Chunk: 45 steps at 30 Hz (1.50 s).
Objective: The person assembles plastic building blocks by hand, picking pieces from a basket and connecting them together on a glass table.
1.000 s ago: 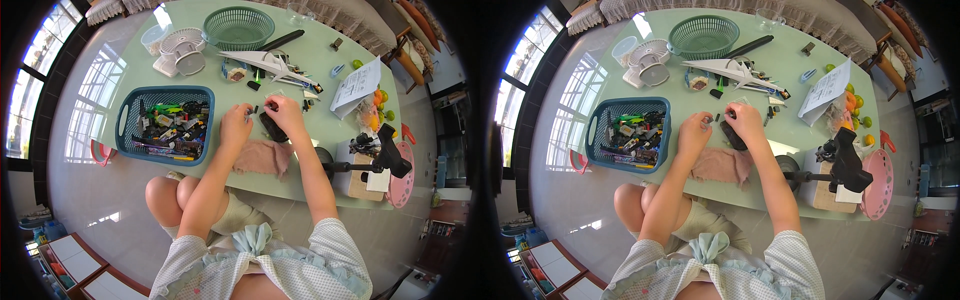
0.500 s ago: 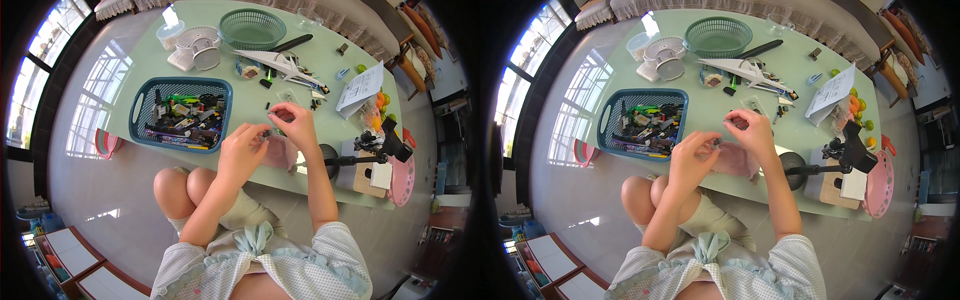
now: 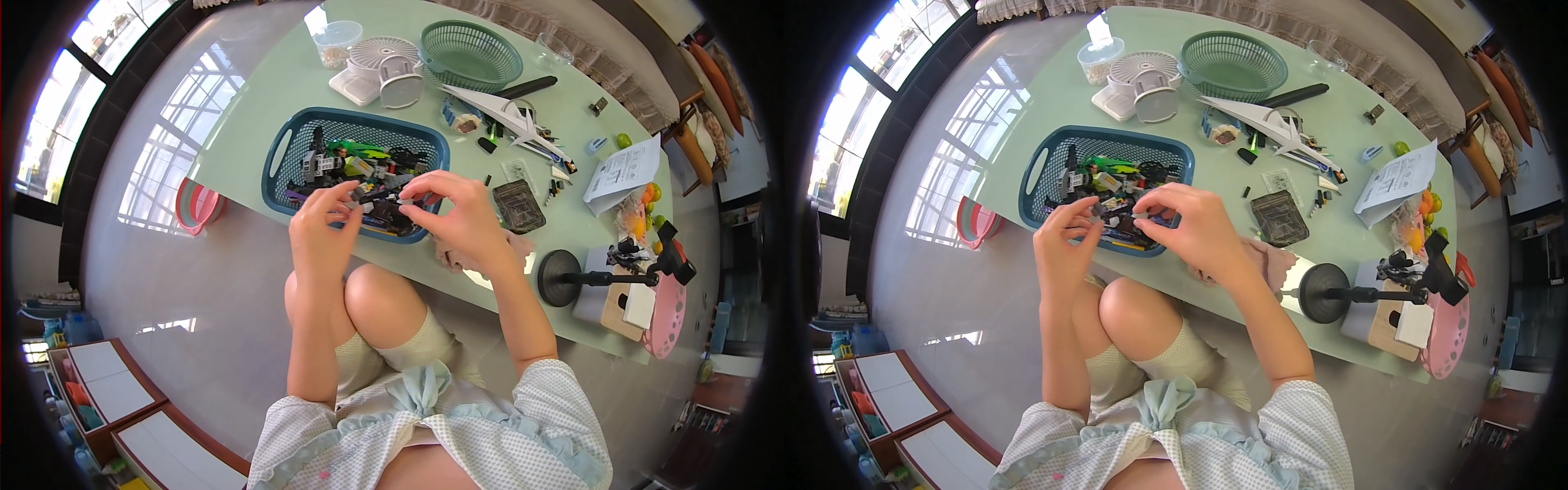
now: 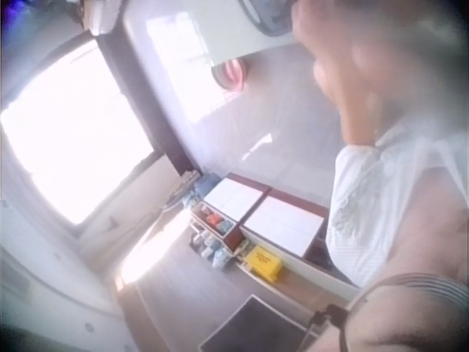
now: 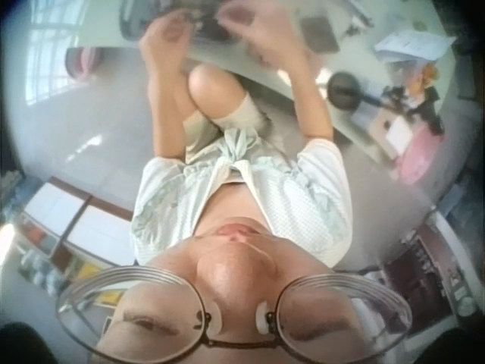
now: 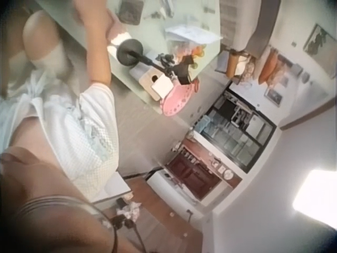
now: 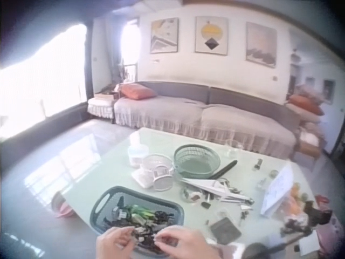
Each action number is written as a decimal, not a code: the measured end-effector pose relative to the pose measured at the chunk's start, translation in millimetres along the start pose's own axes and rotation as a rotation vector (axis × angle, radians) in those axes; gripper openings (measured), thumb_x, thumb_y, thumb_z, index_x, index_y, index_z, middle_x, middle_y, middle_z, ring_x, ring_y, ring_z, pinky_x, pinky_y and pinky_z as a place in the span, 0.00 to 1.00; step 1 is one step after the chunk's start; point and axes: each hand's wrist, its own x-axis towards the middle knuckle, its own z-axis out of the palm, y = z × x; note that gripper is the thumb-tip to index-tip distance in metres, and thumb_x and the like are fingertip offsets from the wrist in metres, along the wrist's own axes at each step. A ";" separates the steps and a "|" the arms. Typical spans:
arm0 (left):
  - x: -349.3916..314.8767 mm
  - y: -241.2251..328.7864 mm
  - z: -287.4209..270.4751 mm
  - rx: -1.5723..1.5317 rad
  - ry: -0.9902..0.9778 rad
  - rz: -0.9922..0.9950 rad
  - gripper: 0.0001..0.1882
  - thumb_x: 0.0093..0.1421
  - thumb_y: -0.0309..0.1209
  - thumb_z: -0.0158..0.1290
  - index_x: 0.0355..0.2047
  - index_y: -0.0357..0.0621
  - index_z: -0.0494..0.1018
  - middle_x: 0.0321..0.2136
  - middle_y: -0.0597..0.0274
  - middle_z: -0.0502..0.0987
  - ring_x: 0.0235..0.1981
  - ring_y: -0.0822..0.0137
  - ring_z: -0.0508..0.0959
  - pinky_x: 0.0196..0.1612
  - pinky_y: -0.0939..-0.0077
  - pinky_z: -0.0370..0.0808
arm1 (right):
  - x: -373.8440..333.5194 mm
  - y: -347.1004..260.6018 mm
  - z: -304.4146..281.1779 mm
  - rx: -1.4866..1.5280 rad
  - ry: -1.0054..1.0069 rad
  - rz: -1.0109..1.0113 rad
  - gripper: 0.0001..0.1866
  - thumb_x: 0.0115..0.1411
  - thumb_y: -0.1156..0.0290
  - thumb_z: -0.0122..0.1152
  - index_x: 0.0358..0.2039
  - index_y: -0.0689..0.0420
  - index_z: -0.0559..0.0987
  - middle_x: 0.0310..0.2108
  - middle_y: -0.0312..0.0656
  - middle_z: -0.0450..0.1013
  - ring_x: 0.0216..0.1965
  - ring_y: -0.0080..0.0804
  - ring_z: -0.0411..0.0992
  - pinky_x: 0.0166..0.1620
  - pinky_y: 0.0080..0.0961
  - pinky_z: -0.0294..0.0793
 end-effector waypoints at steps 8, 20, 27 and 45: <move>27.0 -16.4 -18.8 0.177 -0.094 -0.052 0.14 0.48 0.19 0.60 0.37 0.43 0.79 0.29 0.62 0.77 0.29 0.68 0.79 0.34 0.77 0.78 | 40.5 -5.7 32.3 -0.066 -0.095 -0.013 0.09 0.50 0.74 0.67 0.33 0.59 0.80 0.32 0.41 0.77 0.31 0.31 0.76 0.36 0.24 0.76; 28.5 -27.1 -27.7 0.181 -0.039 0.005 0.11 0.47 0.19 0.60 0.33 0.42 0.77 0.35 0.63 0.77 0.35 0.62 0.79 0.37 0.72 0.78 | 57.1 -1.3 57.1 -0.128 -0.069 -0.084 0.10 0.49 0.75 0.64 0.34 0.57 0.80 0.35 0.41 0.77 0.33 0.37 0.77 0.37 0.28 0.77; 18.6 -16.3 -28.4 0.223 0.026 0.076 0.11 0.46 0.18 0.60 0.33 0.40 0.77 0.32 0.63 0.78 0.32 0.67 0.76 0.35 0.77 0.73 | 43.4 -1.4 45.4 -0.128 -0.042 -0.037 0.08 0.51 0.76 0.65 0.34 0.57 0.80 0.35 0.39 0.77 0.31 0.32 0.77 0.34 0.25 0.77; -26.2 44.9 76.2 0.133 -0.144 0.384 0.10 0.44 0.21 0.61 0.29 0.48 0.79 0.29 0.66 0.77 0.31 0.62 0.76 0.34 0.70 0.74 | -43.3 48.6 -62.5 -0.255 0.281 0.284 0.08 0.53 0.77 0.63 0.35 0.55 0.81 0.35 0.38 0.77 0.32 0.27 0.76 0.33 0.22 0.71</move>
